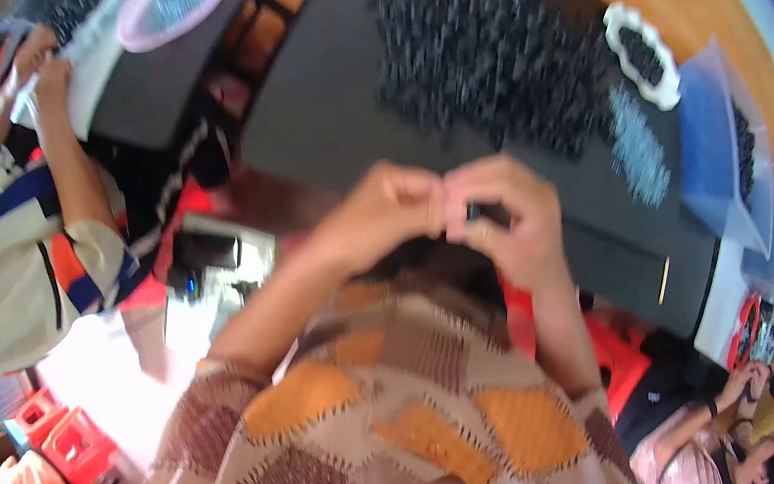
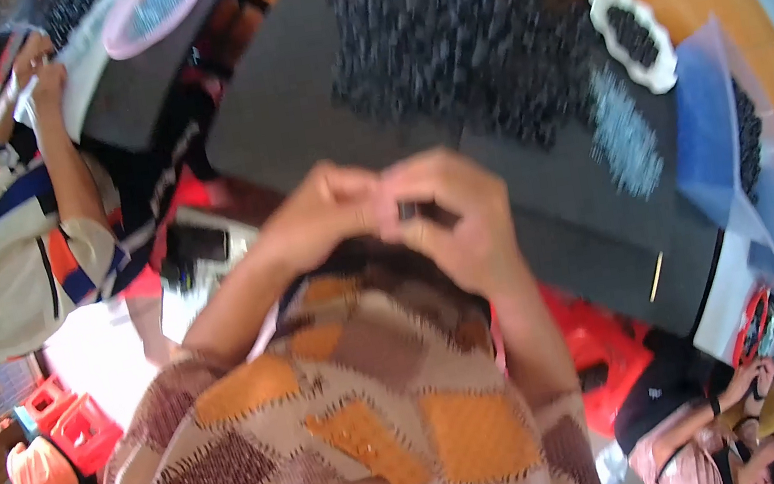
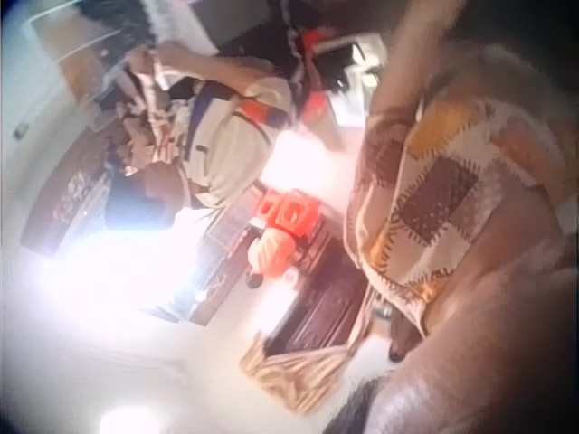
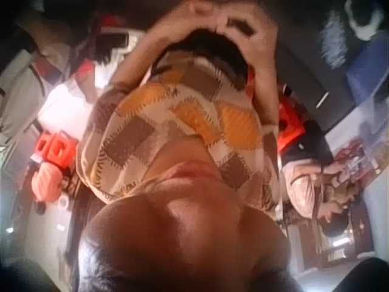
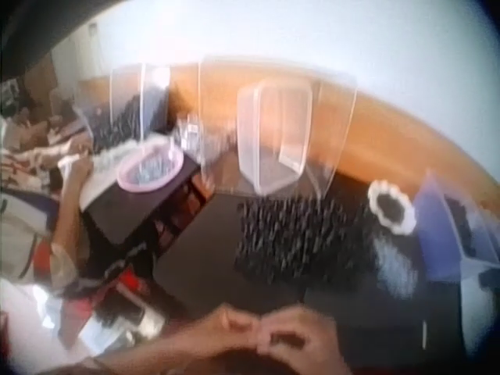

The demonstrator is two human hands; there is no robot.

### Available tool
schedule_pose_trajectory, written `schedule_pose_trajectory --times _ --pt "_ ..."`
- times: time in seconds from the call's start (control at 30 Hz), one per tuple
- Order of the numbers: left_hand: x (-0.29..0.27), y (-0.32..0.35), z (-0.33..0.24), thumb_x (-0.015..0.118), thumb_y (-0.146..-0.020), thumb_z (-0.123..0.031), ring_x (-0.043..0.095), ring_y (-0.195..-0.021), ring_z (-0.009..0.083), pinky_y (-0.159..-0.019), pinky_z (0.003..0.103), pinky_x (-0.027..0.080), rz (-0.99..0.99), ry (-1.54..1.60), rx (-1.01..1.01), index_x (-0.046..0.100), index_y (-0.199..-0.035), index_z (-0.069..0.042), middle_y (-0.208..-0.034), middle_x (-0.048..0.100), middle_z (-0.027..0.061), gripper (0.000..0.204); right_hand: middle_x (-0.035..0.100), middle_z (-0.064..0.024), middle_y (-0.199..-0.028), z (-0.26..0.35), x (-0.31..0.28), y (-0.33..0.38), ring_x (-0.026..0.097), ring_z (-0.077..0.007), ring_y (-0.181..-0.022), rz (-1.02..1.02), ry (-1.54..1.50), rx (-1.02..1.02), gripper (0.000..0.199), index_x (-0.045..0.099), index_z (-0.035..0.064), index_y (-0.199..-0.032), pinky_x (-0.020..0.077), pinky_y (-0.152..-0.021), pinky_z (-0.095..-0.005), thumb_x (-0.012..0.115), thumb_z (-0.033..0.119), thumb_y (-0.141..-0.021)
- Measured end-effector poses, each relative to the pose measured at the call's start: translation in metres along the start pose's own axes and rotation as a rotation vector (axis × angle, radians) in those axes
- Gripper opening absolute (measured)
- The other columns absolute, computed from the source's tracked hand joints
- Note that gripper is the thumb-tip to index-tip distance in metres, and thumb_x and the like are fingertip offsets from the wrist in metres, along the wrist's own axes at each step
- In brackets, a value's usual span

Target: The person assembles small black rubber components and blue plastic pins by hand at a workshop table.

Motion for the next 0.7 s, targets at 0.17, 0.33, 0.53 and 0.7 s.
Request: schedule_pose_trajectory --times 0.17,0.33,0.53,0.7 --pt "0.016 0.005 -0.004 0.070 -0.092 -0.025 0.054 -0.071 0.0040 -0.066 0.020 0.043 -0.036 0.031 -0.037 0.074 -0.090 -0.005 -0.079 0.066 -0.0022 0.021 0.070 -0.0108 -0.099 0.018 -0.006 0.007 0.068 -0.0243 -0.087 -0.016 -0.027 0.119 0.029 0.070 0.0044 -0.099 0.0533 -0.078 -0.0324 0.079 0.003 -0.071" --pt "0.019 0.001 -0.005 0.068 -0.094 -0.025 0.059 -0.079 0.0057 -0.071 0.022 0.047 0.028 -0.071 -0.042 0.073 -0.098 -0.003 -0.087 0.069 0.0006 0.022 0.070 -0.0101 -0.097 0.017 -0.020 0.014 0.069 -0.0235 -0.085 -0.070 0.026 0.065 0.031 0.071 0.0051 -0.099 0.0537 -0.076 -0.0321 0.080 0.001 -0.070" --pt "0.009 0.002 -0.019 0.062 -0.097 -0.016 0.061 -0.090 0.0084 -0.078 0.024 0.050 -0.121 -0.262 0.120 0.067 -0.115 -0.002 -0.108 0.070 0.0049 0.024 0.069 -0.0042 -0.098 0.043 -0.167 0.011 0.065 -0.0111 -0.084 -0.704 0.455 0.196 0.017 0.072 0.0049 -0.102 0.0523 -0.075 -0.0231 0.073 0.004 -0.085" --pt "-0.030 0.002 -0.030 0.071 -0.087 -0.009 0.063 -0.090 0.0143 -0.076 0.026 0.049 -0.498 -0.794 0.417 0.071 -0.097 0.000 -0.097 0.071 0.0069 0.014 0.070 -0.0075 -0.110 0.017 -0.349 0.020 0.066 -0.0150 -0.094 -0.779 0.915 0.161 0.031 0.068 0.0053 -0.119 0.0507 -0.084 -0.0253 0.070 0.011 -0.089"
Point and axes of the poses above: each hand's wrist, its own y-axis away from the middle knuckle, its own x-axis out of the palm, z = x × y, the point moved 2 cm from there along -y, towards the middle knuckle
